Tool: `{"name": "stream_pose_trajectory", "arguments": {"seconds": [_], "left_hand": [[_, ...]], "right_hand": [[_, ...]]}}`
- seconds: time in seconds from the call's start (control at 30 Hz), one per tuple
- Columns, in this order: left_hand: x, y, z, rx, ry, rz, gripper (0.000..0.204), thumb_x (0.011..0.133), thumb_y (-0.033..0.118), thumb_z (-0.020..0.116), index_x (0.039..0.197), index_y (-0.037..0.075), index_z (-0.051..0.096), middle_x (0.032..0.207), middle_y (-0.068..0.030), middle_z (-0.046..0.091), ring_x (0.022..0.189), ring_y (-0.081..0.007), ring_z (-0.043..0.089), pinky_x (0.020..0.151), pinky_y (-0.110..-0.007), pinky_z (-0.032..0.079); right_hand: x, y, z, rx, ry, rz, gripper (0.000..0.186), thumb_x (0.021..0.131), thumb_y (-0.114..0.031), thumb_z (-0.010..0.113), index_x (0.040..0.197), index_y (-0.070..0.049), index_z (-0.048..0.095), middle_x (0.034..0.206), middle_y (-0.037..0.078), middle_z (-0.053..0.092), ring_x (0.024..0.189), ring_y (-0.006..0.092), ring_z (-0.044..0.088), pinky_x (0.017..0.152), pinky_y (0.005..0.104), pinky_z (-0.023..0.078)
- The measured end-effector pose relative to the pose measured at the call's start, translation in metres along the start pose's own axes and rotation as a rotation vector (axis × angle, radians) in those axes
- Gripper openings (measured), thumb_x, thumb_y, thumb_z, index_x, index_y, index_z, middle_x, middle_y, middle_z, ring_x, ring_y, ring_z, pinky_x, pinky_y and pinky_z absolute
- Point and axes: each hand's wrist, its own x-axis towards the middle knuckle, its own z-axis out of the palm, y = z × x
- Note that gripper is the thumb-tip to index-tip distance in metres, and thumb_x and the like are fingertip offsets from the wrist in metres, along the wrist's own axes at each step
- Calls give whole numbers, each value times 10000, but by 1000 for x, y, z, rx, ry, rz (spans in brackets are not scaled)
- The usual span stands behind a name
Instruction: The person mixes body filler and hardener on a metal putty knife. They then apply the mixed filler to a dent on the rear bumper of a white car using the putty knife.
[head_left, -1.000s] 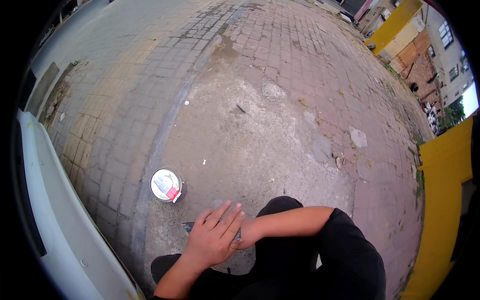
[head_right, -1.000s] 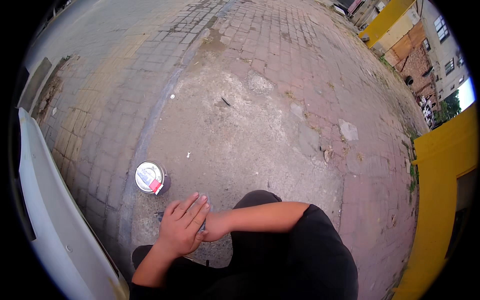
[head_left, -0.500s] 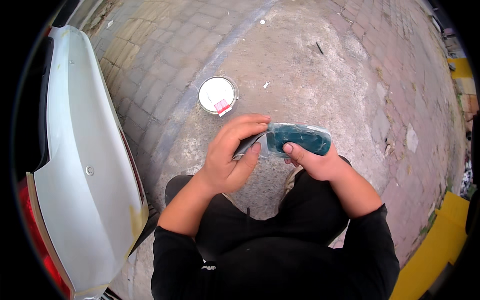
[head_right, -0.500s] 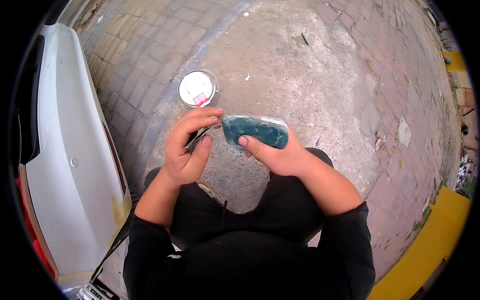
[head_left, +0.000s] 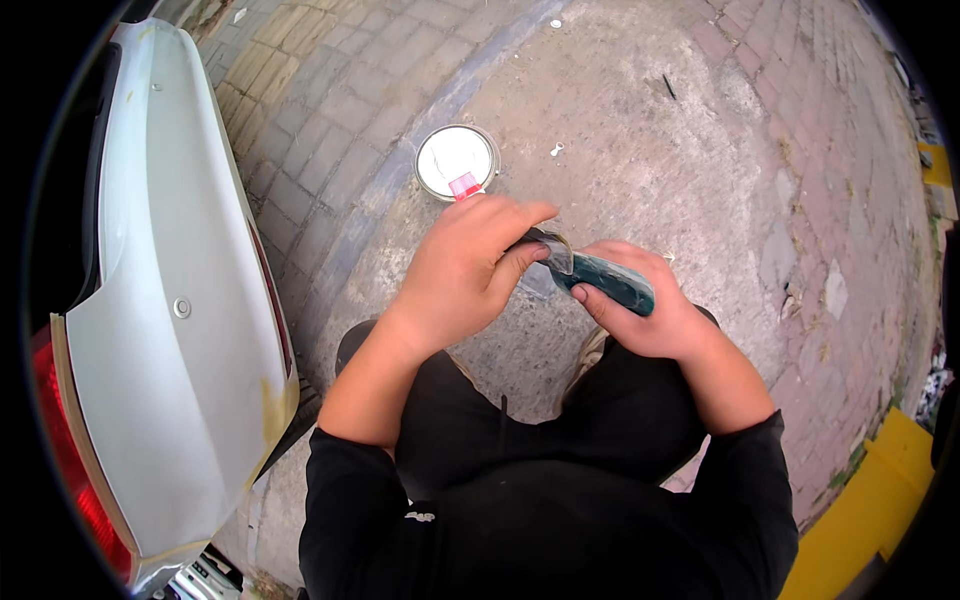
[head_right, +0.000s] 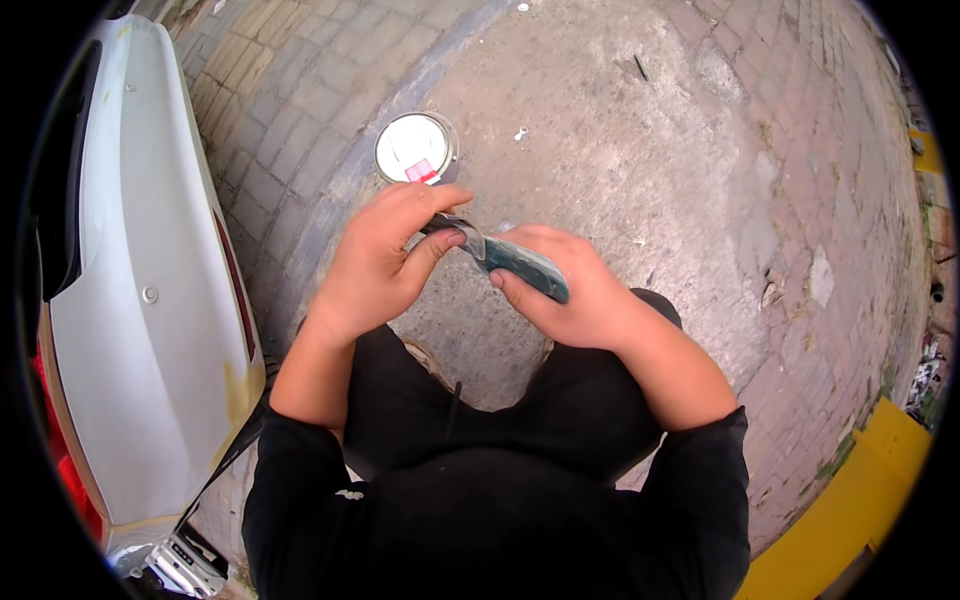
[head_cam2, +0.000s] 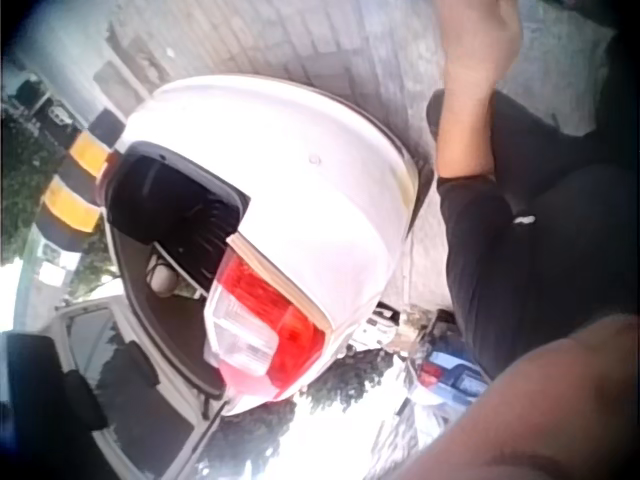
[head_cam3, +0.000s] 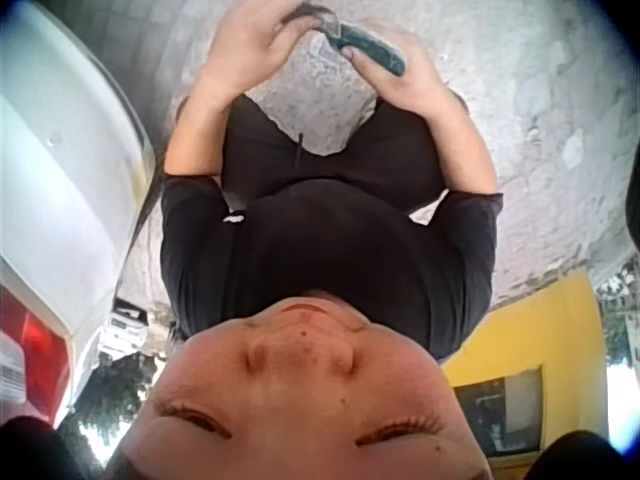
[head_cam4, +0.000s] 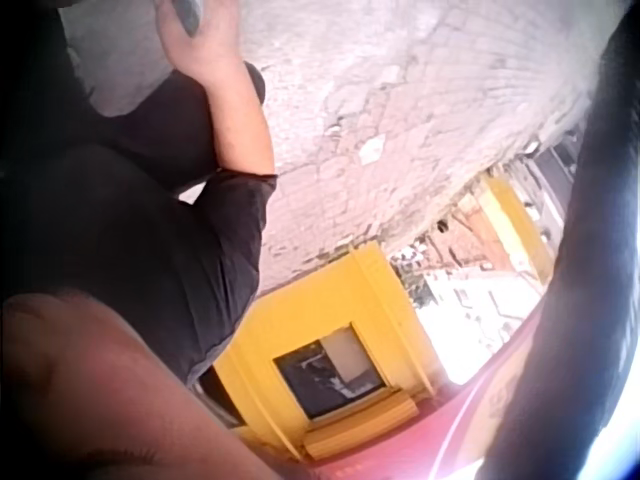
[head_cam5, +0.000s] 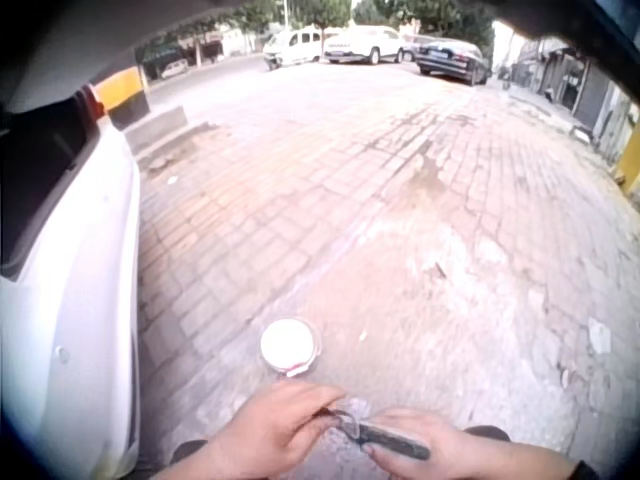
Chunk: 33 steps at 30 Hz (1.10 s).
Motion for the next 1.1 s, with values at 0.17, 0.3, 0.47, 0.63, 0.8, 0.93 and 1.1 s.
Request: {"name": "stream_pose_trajectory", "arguments": {"seconds": [0.17,0.3,0.47,0.63,0.8,0.93,1.1], "left_hand": [[-2,9,8,-137,41,-92,473,915,233,682,1312,6,562,1159,-178,644,1049,-278,626,911,-356,474],[0,1,6,-265,-24,-122,538,900,273,700,1340,3,548,1195,-172,634,1045,-246,613,915,-339,466],[2,7,14,-271,-11,-48,551,859,240,756,1319,8,561,1047,-103,640,929,-158,594,831,-286,467],[-2,12,26,-697,-139,-194,395,887,211,750,1199,23,599,856,9,587,776,-55,522,695,-226,430],[-8,3,17,-890,-221,-276,213,922,205,728,958,55,581,794,65,534,710,-17,449,609,-212,367],[-7,11,20,-966,-275,-288,226,919,196,732,864,68,555,768,69,519,696,-7,423,586,-205,333],[-8,10,15,-995,-258,-292,216,930,192,718,850,68,560,751,68,513,689,-10,419,583,-205,333]], "right_hand": [[0,5,2,24,-41,-55,183,878,-59,663,1052,0,654,917,150,669,863,332,642,768,393,512],[-4,1,3,73,-56,-25,172,878,-55,661,1040,2,653,929,151,668,857,323,642,755,380,510],[-7,4,6,114,-119,-55,175,863,-46,674,1031,-3,653,918,141,657,835,301,648,736,367,509],[-10,2,8,160,-188,-61,182,859,-28,671,1039,-8,652,918,129,654,825,304,650,739,370,511],[-10,-4,3,95,-147,-140,213,871,-30,673,1078,6,637,972,150,659,843,328,652,761,375,518],[-19,-1,19,138,-240,-113,259,872,-37,681,1119,10,618,1027,159,653,855,332,645,757,369,518],[-11,-6,10,88,-154,-172,221,864,-38,690,1075,2,635,983,148,647,823,315,646,738,362,517]]}}
